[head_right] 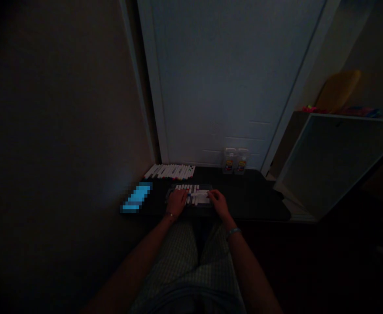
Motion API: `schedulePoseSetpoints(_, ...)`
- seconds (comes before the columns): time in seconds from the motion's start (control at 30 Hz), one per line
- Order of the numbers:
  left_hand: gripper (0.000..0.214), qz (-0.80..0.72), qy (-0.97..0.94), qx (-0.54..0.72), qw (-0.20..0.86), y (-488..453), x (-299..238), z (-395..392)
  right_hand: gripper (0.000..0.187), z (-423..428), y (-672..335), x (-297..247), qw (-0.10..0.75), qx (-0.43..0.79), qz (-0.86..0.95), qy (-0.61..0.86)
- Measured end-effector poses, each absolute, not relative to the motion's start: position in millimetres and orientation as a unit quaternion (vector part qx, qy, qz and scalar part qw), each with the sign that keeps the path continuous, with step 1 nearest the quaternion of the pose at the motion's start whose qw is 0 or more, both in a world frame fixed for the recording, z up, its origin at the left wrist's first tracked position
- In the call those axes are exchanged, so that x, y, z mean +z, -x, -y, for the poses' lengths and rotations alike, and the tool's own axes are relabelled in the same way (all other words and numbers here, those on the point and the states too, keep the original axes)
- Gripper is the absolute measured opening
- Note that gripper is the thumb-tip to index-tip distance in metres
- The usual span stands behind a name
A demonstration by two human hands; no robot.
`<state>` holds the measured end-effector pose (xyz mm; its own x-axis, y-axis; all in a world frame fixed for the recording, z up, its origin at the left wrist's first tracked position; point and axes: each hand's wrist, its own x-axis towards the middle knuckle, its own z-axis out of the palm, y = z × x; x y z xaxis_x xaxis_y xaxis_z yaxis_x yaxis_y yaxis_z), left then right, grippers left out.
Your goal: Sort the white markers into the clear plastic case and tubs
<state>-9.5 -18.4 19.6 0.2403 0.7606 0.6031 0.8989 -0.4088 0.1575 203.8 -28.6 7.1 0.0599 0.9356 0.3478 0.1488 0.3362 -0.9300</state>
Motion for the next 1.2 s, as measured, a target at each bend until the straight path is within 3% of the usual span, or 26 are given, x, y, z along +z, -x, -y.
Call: schedulePoseSetpoints(1.2,0.028,0.534,0.779,-0.309,0.115,8.6,18.4,17.7,0.036,25.6,-204.9,4.6,0.568,0.351,0.588,0.456)
